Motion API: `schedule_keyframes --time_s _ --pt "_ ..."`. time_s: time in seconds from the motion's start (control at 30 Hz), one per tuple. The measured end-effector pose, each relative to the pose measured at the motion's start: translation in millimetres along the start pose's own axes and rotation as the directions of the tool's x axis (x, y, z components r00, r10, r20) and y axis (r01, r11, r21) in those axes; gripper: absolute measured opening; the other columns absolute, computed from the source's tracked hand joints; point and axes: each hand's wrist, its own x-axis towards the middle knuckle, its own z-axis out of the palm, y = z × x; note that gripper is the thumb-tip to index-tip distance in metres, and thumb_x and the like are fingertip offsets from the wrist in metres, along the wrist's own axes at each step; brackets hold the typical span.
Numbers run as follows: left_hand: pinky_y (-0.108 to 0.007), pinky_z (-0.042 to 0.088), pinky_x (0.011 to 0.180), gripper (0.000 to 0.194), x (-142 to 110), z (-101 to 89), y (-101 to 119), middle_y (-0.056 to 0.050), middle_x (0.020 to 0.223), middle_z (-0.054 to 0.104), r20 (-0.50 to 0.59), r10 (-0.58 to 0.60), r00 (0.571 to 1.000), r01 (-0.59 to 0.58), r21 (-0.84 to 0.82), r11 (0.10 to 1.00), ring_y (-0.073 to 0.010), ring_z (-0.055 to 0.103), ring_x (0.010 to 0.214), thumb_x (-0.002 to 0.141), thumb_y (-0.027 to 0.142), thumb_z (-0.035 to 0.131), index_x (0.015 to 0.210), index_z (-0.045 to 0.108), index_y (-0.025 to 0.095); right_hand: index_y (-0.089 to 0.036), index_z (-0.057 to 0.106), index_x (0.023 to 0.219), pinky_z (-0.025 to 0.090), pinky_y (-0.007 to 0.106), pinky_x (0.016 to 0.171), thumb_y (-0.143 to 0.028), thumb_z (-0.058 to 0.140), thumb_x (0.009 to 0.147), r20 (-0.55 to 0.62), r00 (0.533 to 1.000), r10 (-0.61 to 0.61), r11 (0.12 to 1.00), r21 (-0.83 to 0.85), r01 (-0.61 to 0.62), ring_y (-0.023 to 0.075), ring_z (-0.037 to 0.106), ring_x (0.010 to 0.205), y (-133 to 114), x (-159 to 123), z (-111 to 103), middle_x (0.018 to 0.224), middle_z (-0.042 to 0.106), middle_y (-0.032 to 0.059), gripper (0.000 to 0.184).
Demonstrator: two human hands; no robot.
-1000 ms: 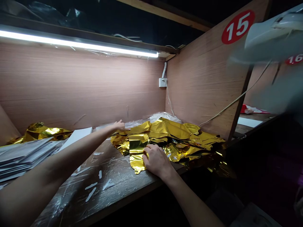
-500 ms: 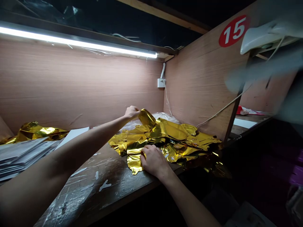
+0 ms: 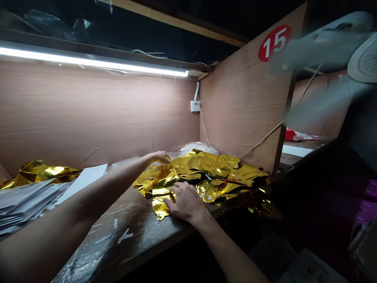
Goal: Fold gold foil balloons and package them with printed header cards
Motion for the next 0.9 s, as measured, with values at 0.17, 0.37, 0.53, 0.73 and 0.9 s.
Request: schedule_keyframes --time_s 0.17,0.37,0.53,0.73,0.9 --pt "-0.042 0.057 0.093 0.028 -11.7 29.2 -19.3 -0.009 0.127 0.065 0.068 -0.067 0.995 0.062 0.078 0.995 -0.0248 0.065 0.11 0.099 0.037 0.064 0.12 0.067 0.02 -0.038 0.076 0.118 0.035 0.057 0.109 -0.067 0.071 0.081 0.11 0.981 -0.161 0.987 0.008 0.161 0.0381 0.044 0.139 -2.7 -3.9 -9.7 0.136 0.068 -0.0001 0.048" --pt "-0.039 0.056 0.09 0.031 -30.5 24.3 -25.3 -0.012 0.119 0.07 -0.118 -0.18 0.977 0.19 0.077 0.979 -0.0248 0.068 0.106 0.093 0.04 0.071 0.115 0.07 0.018 -0.039 0.081 0.104 0.027 0.053 0.119 -0.045 0.064 0.095 0.16 0.96 -0.231 0.969 0.13 0.211 0.0286 0.05 0.138 3.1 -1.0 -7.6 0.119 0.077 -0.0044 0.02" --pt "-0.031 0.052 0.081 0.028 -78.0 -8.9 -40.6 -0.015 0.107 0.076 -0.287 -0.161 0.944 0.19 0.076 0.979 -0.0289 0.071 0.101 0.077 0.038 0.077 0.098 0.08 0.02 -0.034 0.082 0.1 0.038 0.042 0.116 -0.03 0.063 0.095 0.15 0.956 -0.251 0.935 0.292 0.2 0.0219 0.063 0.125 7.1 0.6 -4.9 0.112 0.079 -0.0021 0.02" --pt "-0.029 0.048 0.07 0.016 -203.1 -14.9 -65.4 -0.006 0.081 0.077 -0.269 -0.112 0.957 0.142 0.097 0.985 -0.0227 0.07 0.077 0.073 0.036 0.071 0.08 0.081 0.025 -0.027 0.08 0.089 0.045 0.043 0.109 -0.026 0.065 0.092 0.127 0.968 -0.218 0.92 0.358 0.16 0.0258 0.057 0.132 11.9 -3.4 -2.3 0.104 0.079 0.0039 0.016" --pt "-0.029 0.046 0.069 0.015 -314.0 18.9 -82.5 -0.003 0.076 0.078 -0.165 -0.103 0.981 0.104 -0.004 0.995 -0.0197 0.067 0.068 0.076 0.038 0.068 0.075 0.081 0.031 -0.024 0.077 0.092 0.05 0.044 0.104 -0.046 0.067 0.093 0.1 0.985 -0.141 0.762 0.646 0.043 0.0288 0.061 0.126 19.5 -9.5 -15.4 0.121 0.074 0.0107 0.024"
